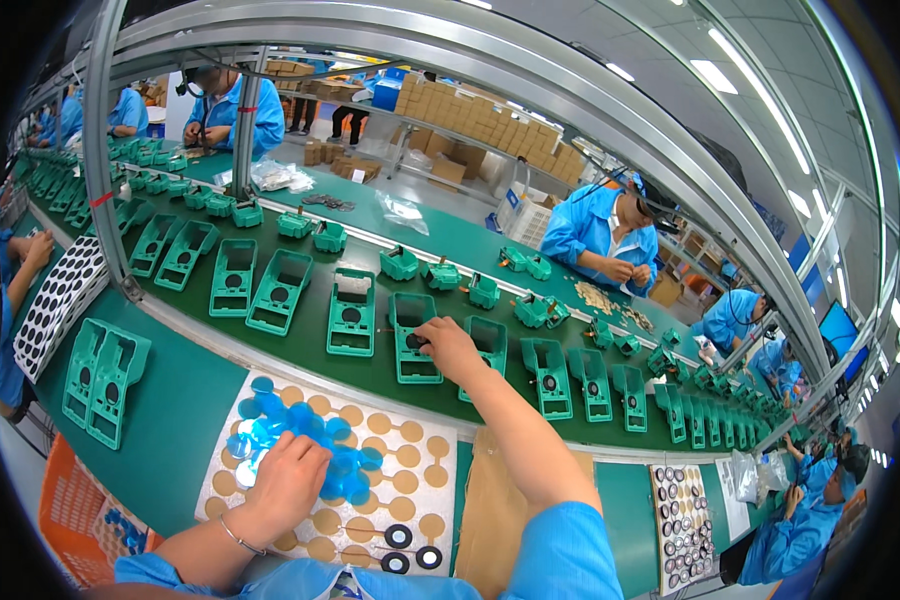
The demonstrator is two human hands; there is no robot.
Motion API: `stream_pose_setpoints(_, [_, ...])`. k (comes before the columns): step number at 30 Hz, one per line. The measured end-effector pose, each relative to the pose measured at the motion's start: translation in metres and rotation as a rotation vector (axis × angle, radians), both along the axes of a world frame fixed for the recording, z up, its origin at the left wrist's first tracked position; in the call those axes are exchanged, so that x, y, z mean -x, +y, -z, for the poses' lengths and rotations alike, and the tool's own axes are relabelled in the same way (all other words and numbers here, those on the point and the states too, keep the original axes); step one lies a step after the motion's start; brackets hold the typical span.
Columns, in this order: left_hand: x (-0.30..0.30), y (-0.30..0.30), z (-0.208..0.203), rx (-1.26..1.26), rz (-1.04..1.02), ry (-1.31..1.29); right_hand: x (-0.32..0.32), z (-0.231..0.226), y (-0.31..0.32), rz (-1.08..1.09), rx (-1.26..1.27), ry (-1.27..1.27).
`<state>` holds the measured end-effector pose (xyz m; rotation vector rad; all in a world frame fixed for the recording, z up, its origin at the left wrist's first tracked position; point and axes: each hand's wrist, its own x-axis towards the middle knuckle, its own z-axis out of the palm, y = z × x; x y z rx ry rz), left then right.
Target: Assembling small circular lenses and components into green plastic housings on an assembly line.
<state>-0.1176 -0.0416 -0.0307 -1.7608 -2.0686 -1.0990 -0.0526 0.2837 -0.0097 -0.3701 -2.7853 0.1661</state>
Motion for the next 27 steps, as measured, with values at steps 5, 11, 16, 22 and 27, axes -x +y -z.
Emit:
stream_pose_setpoints(5, [-0.002, 0.002, -0.001, 0.033, 0.044, -0.094, 0.007, 0.016, 0.015, -0.064, -0.047, -0.049])
stream_pose_setpoints(11, [0.000, 0.005, -0.001, -0.020, 0.056, -0.073, 0.008, 0.025, 0.024, -0.091, -0.111, -0.080])
stream_pose_setpoints(16, [0.002, 0.007, 0.001, -0.040, 0.044, -0.085, 0.010, 0.025, 0.027, -0.108, -0.154, -0.122])
stream_pose_setpoints(22, [0.004, 0.008, 0.001, -0.037, 0.051, -0.073, 0.008, 0.025, 0.031, -0.132, -0.215, -0.145])
stream_pose_setpoints(27, [0.007, 0.004, 0.001, -0.031, 0.041, -0.060, 0.011, 0.027, 0.031, -0.144, -0.183, -0.134])
